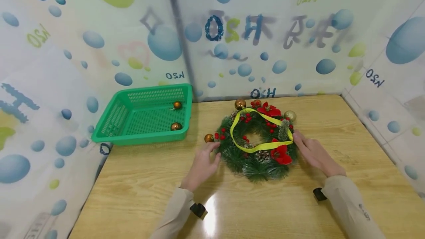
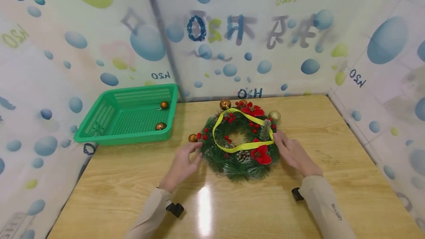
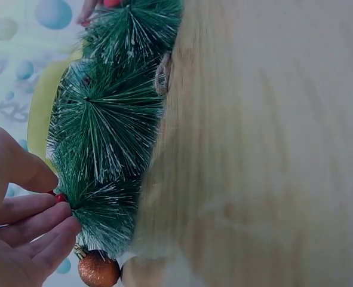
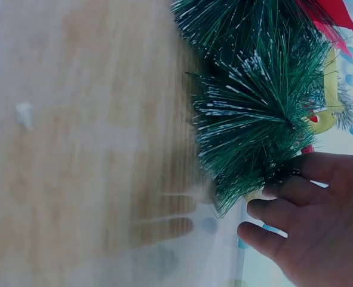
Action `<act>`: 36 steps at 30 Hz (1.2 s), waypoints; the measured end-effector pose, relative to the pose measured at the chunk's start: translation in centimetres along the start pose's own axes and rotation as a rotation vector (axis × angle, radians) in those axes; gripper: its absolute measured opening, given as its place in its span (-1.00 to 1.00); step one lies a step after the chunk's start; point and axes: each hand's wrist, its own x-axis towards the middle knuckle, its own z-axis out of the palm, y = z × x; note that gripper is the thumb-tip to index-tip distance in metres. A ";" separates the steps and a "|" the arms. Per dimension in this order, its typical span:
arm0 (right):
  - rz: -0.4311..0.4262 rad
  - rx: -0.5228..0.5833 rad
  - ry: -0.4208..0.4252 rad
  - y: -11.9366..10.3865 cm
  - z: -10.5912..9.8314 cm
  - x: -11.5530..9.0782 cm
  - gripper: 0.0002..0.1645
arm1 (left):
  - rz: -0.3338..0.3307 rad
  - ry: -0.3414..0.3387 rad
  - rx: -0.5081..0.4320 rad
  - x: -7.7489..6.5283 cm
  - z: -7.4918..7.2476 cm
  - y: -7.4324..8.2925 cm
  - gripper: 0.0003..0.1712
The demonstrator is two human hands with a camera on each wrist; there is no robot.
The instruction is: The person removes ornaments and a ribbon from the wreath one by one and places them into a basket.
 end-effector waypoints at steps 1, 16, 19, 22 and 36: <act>0.010 0.004 0.001 0.0 -0.1 0.1 -0.09 | 0.003 0.000 0.002 -0.1 0.0 0.1 -0.55; 0.047 0.011 -0.023 0.5 -1.6 1.6 -0.05 | 0.027 -0.041 -0.021 -2.5 0.9 2.1 -0.51; 0.028 0.019 -0.025 0.5 -1.6 1.7 -0.10 | 0.043 -0.024 -0.009 -2.8 1.1 2.2 -0.52; 0.025 0.026 -0.025 0.4 -1.6 1.8 -0.10 | 0.062 0.000 0.010 -3.1 1.2 2.3 -0.53; -0.035 0.068 -0.036 0.1 -1.8 2.6 -0.16 | 0.123 0.040 0.012 -4.4 0.5 2.6 -0.52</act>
